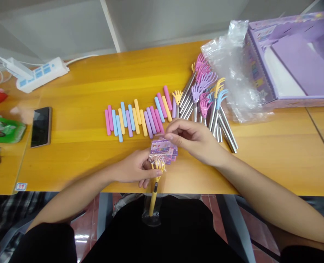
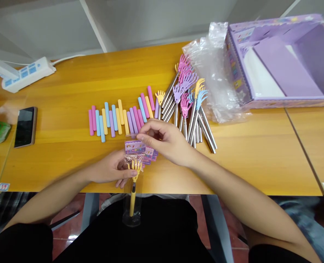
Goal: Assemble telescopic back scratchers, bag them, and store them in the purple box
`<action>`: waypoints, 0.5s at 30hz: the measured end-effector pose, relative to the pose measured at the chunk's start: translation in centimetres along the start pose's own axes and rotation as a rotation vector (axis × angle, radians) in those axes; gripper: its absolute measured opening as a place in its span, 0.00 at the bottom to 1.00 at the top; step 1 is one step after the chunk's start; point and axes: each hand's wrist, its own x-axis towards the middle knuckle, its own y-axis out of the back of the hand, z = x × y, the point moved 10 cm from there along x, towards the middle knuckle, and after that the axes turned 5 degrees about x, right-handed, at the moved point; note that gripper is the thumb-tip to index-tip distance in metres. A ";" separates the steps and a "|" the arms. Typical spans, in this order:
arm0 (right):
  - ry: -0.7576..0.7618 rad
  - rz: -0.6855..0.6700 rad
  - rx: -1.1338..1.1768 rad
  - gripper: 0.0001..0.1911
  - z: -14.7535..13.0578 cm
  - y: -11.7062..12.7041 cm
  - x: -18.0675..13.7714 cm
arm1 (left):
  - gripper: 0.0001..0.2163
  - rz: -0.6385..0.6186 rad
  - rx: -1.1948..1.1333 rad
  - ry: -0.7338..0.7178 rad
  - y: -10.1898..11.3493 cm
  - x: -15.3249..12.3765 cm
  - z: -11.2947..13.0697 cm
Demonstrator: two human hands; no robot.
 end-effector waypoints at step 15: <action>0.647 -0.110 -0.607 0.07 -4.0 -2.7 -2.3 | 0.24 0.019 -0.021 -0.055 0.4 0.2 0.6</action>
